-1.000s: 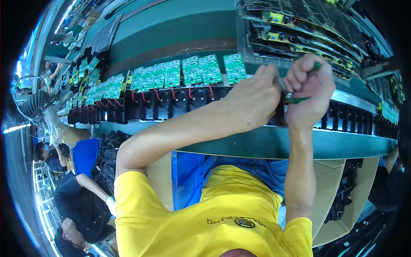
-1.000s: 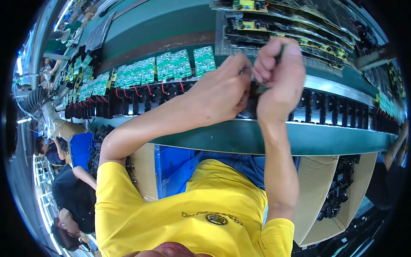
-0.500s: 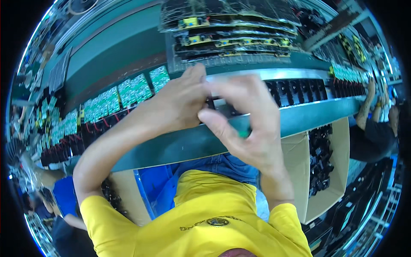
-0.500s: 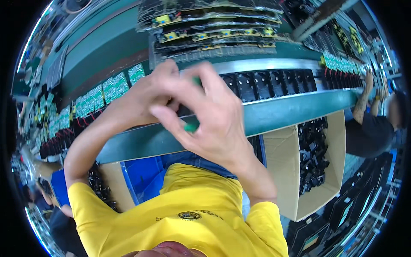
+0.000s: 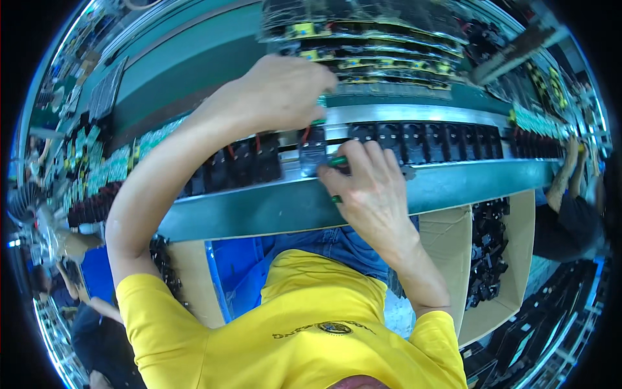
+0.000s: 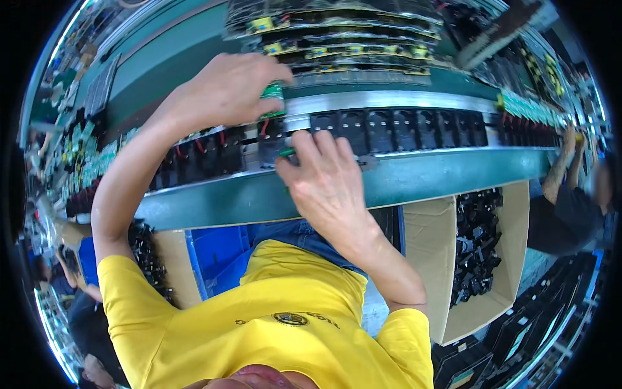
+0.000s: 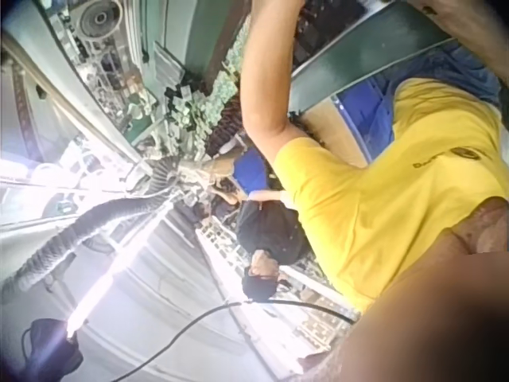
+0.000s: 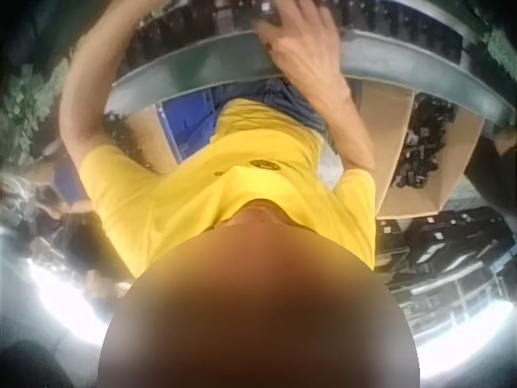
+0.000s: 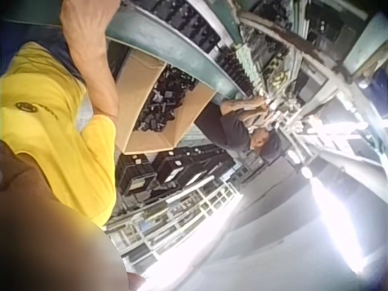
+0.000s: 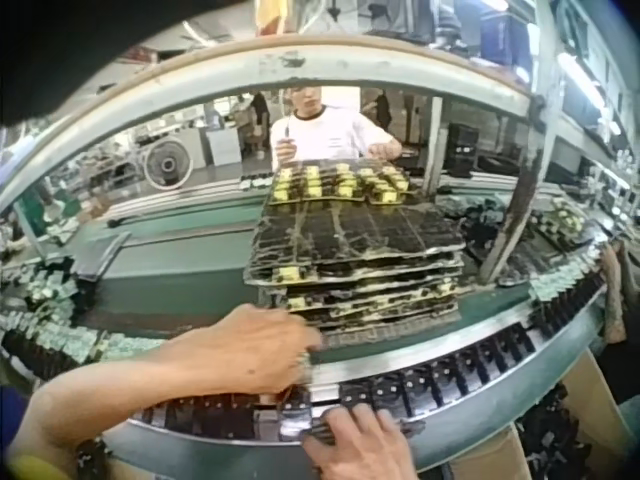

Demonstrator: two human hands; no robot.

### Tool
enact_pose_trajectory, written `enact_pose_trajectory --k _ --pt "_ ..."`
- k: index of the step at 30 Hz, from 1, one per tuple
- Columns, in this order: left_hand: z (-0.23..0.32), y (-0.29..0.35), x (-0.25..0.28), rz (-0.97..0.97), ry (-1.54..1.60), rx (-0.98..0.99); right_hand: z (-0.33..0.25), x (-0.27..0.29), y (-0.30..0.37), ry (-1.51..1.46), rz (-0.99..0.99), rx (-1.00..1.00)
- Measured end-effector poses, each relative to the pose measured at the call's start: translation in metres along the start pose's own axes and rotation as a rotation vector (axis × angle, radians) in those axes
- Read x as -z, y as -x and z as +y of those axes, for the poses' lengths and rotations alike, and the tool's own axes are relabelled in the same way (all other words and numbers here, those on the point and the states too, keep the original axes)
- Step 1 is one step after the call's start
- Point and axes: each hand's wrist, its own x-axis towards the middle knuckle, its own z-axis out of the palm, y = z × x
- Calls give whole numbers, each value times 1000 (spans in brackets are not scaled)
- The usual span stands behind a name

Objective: The worker is assembling electronic components by placing circuit boards into housings on a conveyor line.

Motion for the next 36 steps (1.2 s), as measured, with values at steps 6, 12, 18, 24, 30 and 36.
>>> enact_pose_trajectory --k 6,12,18,24,30,36 --pt "-3 35 -66 494 339 -171 -13 -20 -1 -72 48 73" --pt "0 54 -104 606 118 -120 -8 33 19 -123 120 -20" --pt "129 73 -86 626 863 -177 33 64 29 -1102 268 -222" --pt "212 17 -115 744 1621 -236 101 111 36 -1229 50 -30" --pt "222 -9 -156 66 1466 -352 382 168 73 138 -65 -53" --pt "230 -36 -160 -83 1364 -339 506 161 100 183 -320 -113"
